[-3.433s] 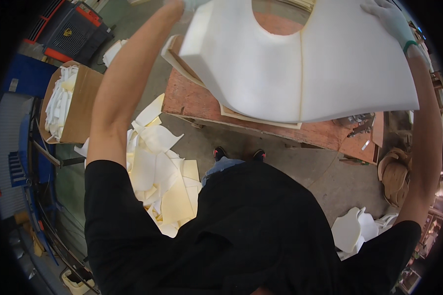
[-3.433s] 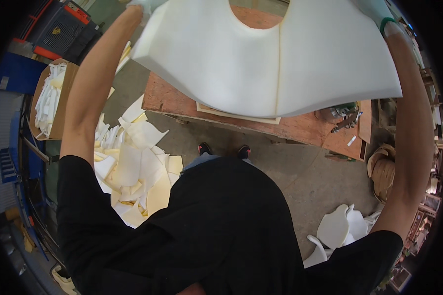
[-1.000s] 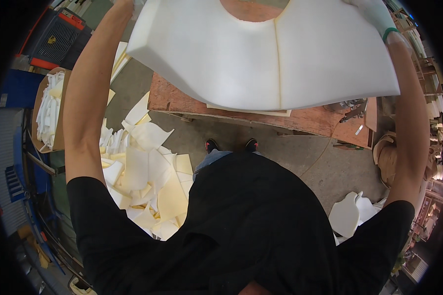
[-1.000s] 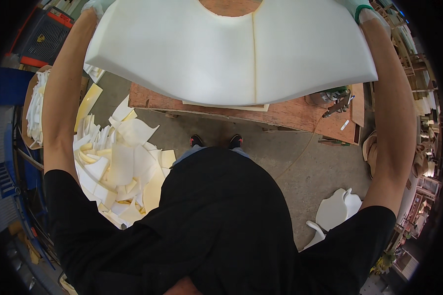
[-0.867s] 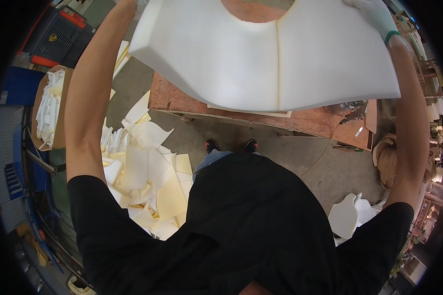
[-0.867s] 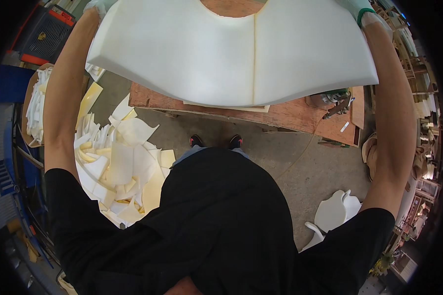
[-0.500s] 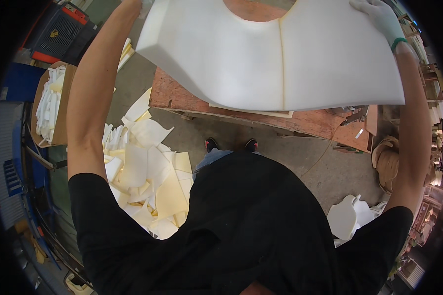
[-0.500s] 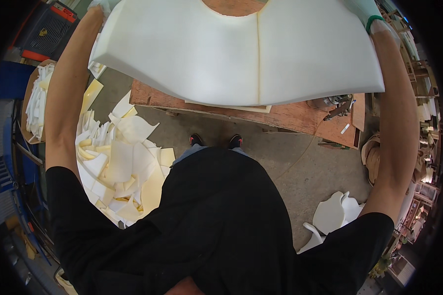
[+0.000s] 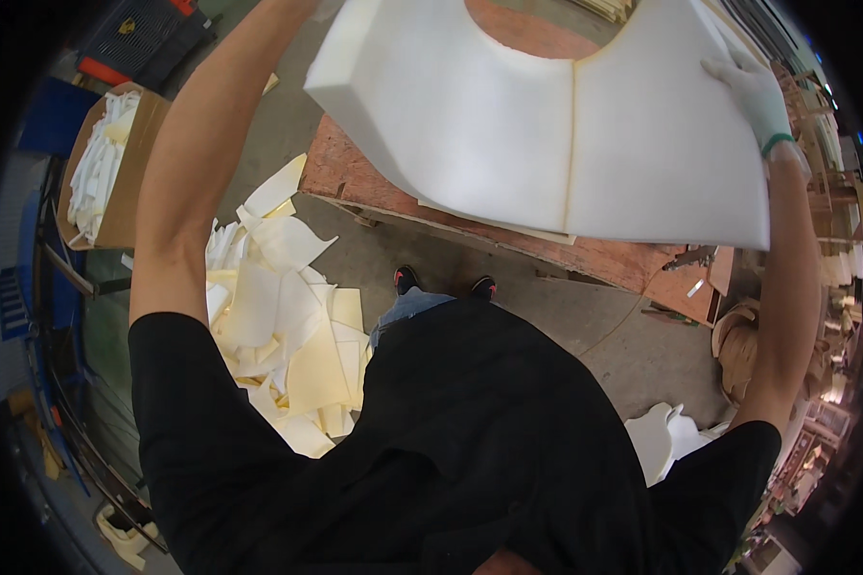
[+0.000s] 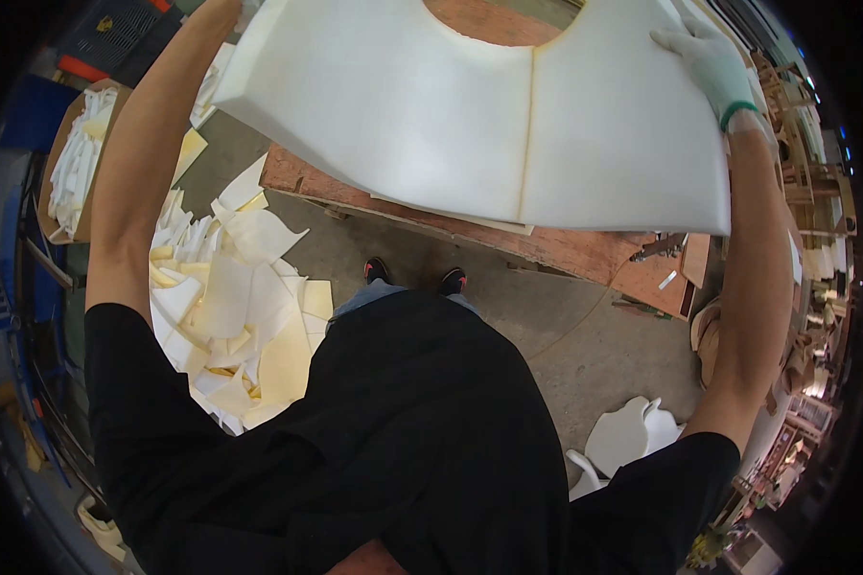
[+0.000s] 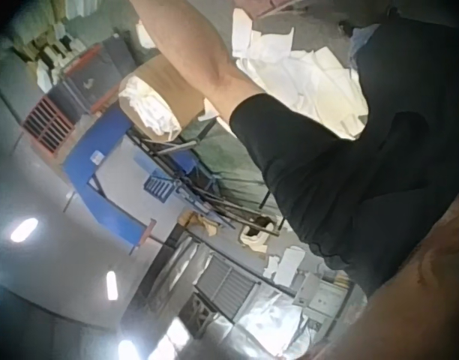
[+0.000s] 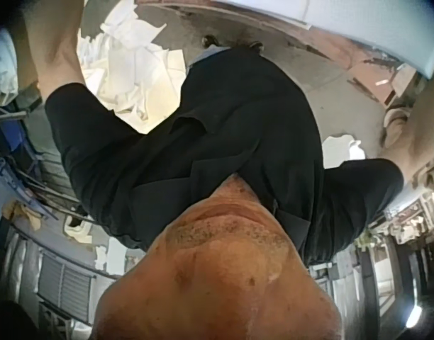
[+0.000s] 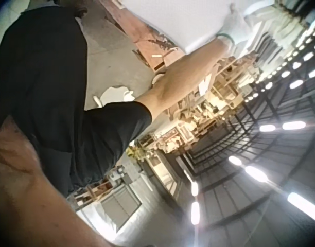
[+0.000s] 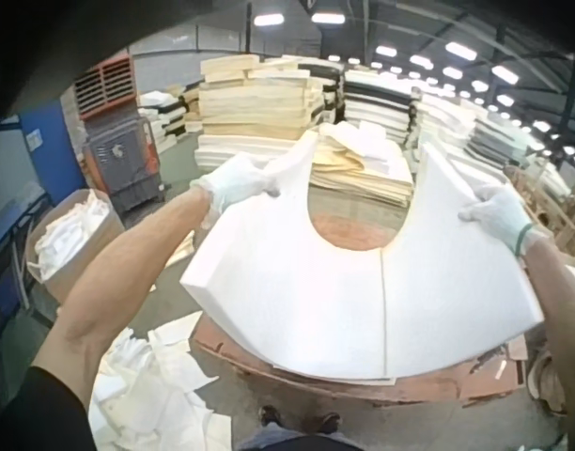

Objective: Apply adhesive and attach foam padding to a curved wooden furniture shell using a utility knife and a spray gun.

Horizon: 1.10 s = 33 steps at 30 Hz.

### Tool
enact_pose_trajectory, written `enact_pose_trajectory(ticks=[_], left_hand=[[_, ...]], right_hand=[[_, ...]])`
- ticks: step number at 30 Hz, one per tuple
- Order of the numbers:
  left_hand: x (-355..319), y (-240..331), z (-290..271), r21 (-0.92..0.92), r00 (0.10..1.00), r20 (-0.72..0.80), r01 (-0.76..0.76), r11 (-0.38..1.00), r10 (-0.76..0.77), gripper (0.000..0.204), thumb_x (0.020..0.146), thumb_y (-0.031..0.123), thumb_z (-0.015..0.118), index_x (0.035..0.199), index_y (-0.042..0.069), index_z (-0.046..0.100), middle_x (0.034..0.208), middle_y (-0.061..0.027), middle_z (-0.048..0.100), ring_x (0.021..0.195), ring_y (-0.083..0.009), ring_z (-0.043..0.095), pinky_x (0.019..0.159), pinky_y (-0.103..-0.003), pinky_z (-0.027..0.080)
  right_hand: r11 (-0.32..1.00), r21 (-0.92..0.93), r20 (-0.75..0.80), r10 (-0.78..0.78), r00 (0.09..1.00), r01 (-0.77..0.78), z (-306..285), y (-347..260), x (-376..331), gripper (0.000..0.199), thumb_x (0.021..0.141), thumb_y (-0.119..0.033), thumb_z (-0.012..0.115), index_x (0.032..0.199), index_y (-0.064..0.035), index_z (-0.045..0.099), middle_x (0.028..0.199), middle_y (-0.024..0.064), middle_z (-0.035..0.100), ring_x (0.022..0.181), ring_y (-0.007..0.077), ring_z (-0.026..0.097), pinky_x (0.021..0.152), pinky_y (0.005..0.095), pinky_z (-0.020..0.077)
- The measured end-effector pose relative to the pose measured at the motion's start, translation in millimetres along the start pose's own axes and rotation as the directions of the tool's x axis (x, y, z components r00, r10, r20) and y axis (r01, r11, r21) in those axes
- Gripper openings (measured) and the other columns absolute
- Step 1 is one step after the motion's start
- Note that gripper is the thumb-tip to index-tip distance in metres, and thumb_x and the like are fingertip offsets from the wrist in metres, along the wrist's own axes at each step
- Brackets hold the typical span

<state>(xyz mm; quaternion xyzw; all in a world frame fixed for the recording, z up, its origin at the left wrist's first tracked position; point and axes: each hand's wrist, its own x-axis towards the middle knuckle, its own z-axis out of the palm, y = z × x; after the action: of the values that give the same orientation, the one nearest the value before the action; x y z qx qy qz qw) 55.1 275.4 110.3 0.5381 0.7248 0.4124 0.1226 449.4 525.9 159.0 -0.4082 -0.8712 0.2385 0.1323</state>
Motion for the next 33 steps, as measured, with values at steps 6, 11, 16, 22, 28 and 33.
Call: enact_pose_trajectory(ticks=[6, 11, 16, 22, 28, 33], left_hand=[[29.2, -33.5, -0.6, 0.034, 0.996, 0.078, 0.038, 0.999, -0.041, 0.032, 0.073, 0.028, 0.076, 0.093, 0.003, 0.077, 0.091, -0.0132, 0.075, 0.08, -0.0237, 0.069, 0.078, -0.036, 0.055], [30.5, -11.0, 9.2, 0.407, 0.99, 0.136, -0.084, 0.91, 0.031, 0.052, 0.066, 0.046, 0.067, 0.097, 0.007, 0.079, 0.103, -0.0199, 0.074, 0.091, -0.0331, 0.071, 0.082, -0.04, 0.055], [12.2, 0.6, 0.5, 0.419, 0.986, 0.159, -0.032, 0.907, -0.038, 0.041, 0.061, 0.027, 0.07, 0.096, 0.006, 0.078, 0.095, -0.0182, 0.074, 0.085, -0.032, 0.07, 0.076, -0.042, 0.055], [-0.7, -11.2, -10.3, 0.482, 0.971, 0.218, -0.023, 0.876, -0.094, 0.039, 0.062, 0.024, 0.073, 0.096, 0.006, 0.078, 0.094, -0.0178, 0.073, 0.085, -0.0328, 0.07, 0.076, -0.044, 0.054], [0.9, -32.7, -6.8, 0.624, 0.958, 0.264, -0.085, 0.777, -0.108, 0.045, 0.071, 0.037, 0.076, 0.103, 0.005, 0.075, 0.103, -0.0187, 0.073, 0.093, -0.0338, 0.07, 0.086, -0.041, 0.055], [0.0, -58.4, -22.1, 0.754, 0.946, 0.12, 0.111, 0.647, -0.302, 0.052, 0.073, 0.052, 0.074, 0.105, 0.011, 0.079, 0.111, -0.0237, 0.072, 0.106, -0.0345, 0.07, 0.099, -0.042, 0.052]], right_hand=[[0.971, -0.163, -0.119, -0.195, 0.973, 0.175, 9.9, 6.5, 13.0, 0.036, 0.083, -0.026, 0.077, 0.101, 0.0044, 0.071, 0.082, 0.006, 0.068, 0.071, 0.0138, 0.06, 0.065, 0.0308, 0.0499], [0.978, -0.095, -0.161, -0.198, 0.967, 0.185, 9.7, 14.2, 7.9, 0.035, 0.084, -0.018, 0.077, 0.109, 0.0057, 0.07, 0.092, 0.0081, 0.071, 0.081, 0.0162, 0.062, 0.074, 0.031, 0.0509], [0.997, -0.037, -0.115, -0.064, 0.991, 0.06, 15.7, -36.8, -12.9, 0.035, 0.086, -0.013, 0.072, 0.116, 0.0056, 0.068, 0.095, 0.0089, 0.07, 0.083, 0.0147, 0.062, 0.075, 0.03, 0.0508], [0.997, 0.058, -0.081, -0.051, 0.995, 0.055, 25.6, -39.7, -15.7, 0.035, 0.086, -0.014, 0.072, 0.113, 0.0071, 0.068, 0.094, 0.0091, 0.07, 0.083, 0.0147, 0.062, 0.075, 0.0295, 0.0505], [0.964, -0.167, -0.094, -0.226, 0.97, 0.208, 16.4, -14.6, -2.4, 0.038, 0.084, -0.022, 0.077, 0.109, 0.0061, 0.069, 0.091, 0.0088, 0.07, 0.08, 0.0169, 0.062, 0.074, 0.0323, 0.0515], [0.949, -0.239, -0.013, -0.213, 0.977, 0.204, 6.3, -25.7, 1.3, 0.06, 0.084, -0.029, 0.073, 0.135, -0.0001, 0.059, 0.097, 0.009, 0.073, 0.082, 0.0169, 0.068, 0.073, 0.0343, 0.0546]])
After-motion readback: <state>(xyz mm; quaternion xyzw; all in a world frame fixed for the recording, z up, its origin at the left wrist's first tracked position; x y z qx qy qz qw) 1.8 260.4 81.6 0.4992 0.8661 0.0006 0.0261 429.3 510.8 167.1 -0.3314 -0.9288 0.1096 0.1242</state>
